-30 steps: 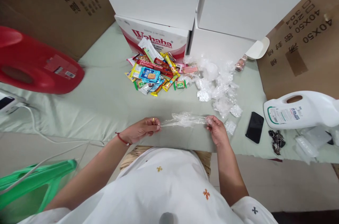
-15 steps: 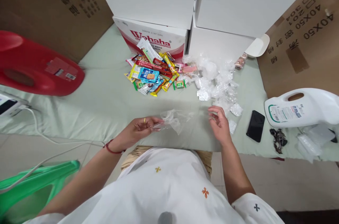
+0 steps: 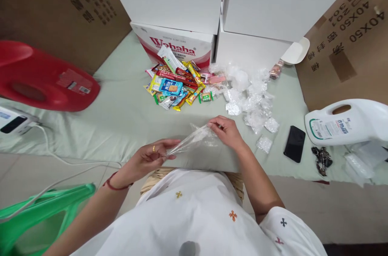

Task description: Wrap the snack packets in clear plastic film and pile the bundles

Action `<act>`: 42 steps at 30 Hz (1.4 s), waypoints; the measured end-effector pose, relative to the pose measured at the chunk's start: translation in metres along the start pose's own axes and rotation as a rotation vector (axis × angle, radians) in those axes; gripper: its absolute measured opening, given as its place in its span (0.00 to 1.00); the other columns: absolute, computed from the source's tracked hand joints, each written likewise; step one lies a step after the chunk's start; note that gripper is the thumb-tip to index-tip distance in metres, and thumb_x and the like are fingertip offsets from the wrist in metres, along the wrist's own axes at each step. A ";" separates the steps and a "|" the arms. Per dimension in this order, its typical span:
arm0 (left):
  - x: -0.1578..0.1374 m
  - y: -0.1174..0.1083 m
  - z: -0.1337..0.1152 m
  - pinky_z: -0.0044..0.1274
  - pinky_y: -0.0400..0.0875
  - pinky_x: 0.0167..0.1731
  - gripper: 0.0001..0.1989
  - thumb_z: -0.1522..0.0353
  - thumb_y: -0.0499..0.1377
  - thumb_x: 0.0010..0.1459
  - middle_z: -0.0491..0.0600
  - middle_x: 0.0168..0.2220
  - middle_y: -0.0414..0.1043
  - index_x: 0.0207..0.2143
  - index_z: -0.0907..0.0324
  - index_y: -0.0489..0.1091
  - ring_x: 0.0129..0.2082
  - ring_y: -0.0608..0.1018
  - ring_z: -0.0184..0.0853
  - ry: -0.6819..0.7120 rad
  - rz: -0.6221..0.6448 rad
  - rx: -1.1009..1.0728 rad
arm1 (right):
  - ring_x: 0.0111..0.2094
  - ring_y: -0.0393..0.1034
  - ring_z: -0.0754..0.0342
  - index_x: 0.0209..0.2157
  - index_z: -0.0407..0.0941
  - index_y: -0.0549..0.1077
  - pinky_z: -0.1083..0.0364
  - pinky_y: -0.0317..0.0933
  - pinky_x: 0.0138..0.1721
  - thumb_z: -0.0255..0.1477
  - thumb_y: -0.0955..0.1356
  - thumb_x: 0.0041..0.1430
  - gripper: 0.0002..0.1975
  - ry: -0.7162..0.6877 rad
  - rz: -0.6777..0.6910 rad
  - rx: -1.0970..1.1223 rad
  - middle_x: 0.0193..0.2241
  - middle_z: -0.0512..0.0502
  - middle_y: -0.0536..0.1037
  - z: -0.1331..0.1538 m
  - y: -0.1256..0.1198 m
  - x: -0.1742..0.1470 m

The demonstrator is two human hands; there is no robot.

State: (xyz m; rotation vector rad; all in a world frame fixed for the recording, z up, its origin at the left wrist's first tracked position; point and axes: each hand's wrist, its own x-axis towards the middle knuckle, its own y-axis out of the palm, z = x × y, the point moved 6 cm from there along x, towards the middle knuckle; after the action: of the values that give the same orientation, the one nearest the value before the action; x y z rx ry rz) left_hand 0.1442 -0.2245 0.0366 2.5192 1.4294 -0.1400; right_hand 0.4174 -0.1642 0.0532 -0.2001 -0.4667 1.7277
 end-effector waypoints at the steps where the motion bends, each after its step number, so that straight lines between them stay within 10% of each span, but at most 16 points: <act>1: 0.000 -0.004 0.000 0.33 0.80 0.51 0.10 0.65 0.68 0.59 0.56 0.57 0.76 0.27 0.59 0.73 0.55 0.79 0.44 -0.008 -0.018 -0.038 | 0.25 0.63 0.58 0.34 0.45 0.78 0.57 0.58 0.27 0.44 0.69 0.66 0.17 0.069 0.051 0.041 0.25 0.51 0.70 -0.002 0.000 -0.004; 7: 0.014 -0.032 0.013 0.28 0.81 0.37 0.20 0.52 0.70 0.53 0.53 0.45 0.80 0.30 0.58 0.71 0.42 0.83 0.40 -0.140 -0.400 -0.445 | 0.14 0.49 0.63 0.31 0.46 0.73 0.60 0.42 0.14 0.52 0.75 0.53 0.23 0.489 0.007 0.496 0.16 0.60 0.60 -0.023 0.013 -0.023; 12: 0.026 0.000 0.043 0.32 0.79 0.34 0.43 0.31 0.52 0.51 0.60 0.45 0.78 0.38 0.62 0.76 0.47 0.80 0.47 -0.414 -0.377 -0.442 | 0.13 0.49 0.64 0.29 0.46 0.70 0.60 0.38 0.13 0.53 0.77 0.46 0.26 0.612 -0.197 0.603 0.16 0.60 0.62 -0.038 0.032 -0.030; 16: 0.042 0.010 0.042 0.28 0.75 0.40 0.32 0.39 0.62 0.51 0.55 0.48 0.78 0.39 0.58 0.77 0.52 0.77 0.45 -0.200 -0.529 -0.034 | 0.13 0.49 0.63 0.29 0.47 0.70 0.59 0.41 0.14 0.54 0.75 0.47 0.25 0.596 -0.189 0.552 0.16 0.60 0.61 -0.038 0.042 -0.037; 22: 0.057 0.002 0.041 0.22 0.61 0.24 0.23 0.52 0.57 0.64 0.41 0.17 0.61 0.21 0.55 0.60 0.20 0.66 0.30 -0.027 -0.710 0.269 | 0.16 0.52 0.62 0.32 0.45 0.76 0.59 0.46 0.18 0.50 0.75 0.50 0.21 0.527 0.039 0.335 0.17 0.58 0.63 -0.041 0.011 -0.029; 28: 0.062 0.006 0.050 0.19 0.55 0.16 0.25 0.48 0.62 0.60 0.36 0.18 0.58 0.26 0.55 0.58 0.13 0.61 0.23 -0.014 -0.703 -0.226 | 0.27 0.64 0.58 0.34 0.46 0.76 0.58 0.61 0.28 0.49 0.77 0.47 0.22 0.406 -0.600 0.258 0.27 0.52 0.73 -0.053 -0.075 -0.050; 34: 0.065 0.030 0.054 0.18 0.58 0.16 0.25 0.48 0.63 0.59 0.37 0.19 0.61 0.27 0.56 0.59 0.15 0.66 0.23 0.001 -0.736 -0.370 | 0.23 0.65 0.57 0.30 0.42 0.78 0.61 0.48 0.16 0.62 0.69 0.53 0.34 0.894 0.096 0.630 0.27 0.42 0.78 -0.055 0.038 -0.104; 38: 0.064 0.044 0.058 0.18 0.57 0.15 0.26 0.47 0.63 0.58 0.37 0.19 0.60 0.26 0.55 0.58 0.14 0.65 0.24 -0.026 -0.695 -0.343 | 0.22 0.61 0.61 0.35 0.43 0.76 0.62 0.45 0.15 0.55 0.78 0.42 0.30 0.915 -0.102 0.790 0.30 0.46 0.79 -0.057 0.090 -0.087; 42: 0.054 0.028 0.053 0.17 0.57 0.16 0.24 0.48 0.63 0.58 0.36 0.18 0.59 0.27 0.56 0.59 0.14 0.63 0.22 -0.032 -0.696 -0.275 | 0.20 0.53 0.64 0.28 0.44 0.70 0.63 0.43 0.15 0.47 0.82 0.33 0.28 0.785 -0.292 0.816 0.22 0.55 0.69 -0.060 0.084 -0.062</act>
State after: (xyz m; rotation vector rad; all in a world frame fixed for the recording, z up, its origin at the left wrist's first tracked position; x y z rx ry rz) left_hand 0.1984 -0.2070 -0.0214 1.7130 2.0838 -0.0925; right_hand 0.3782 -0.2242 -0.0432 -0.1845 0.7452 1.2932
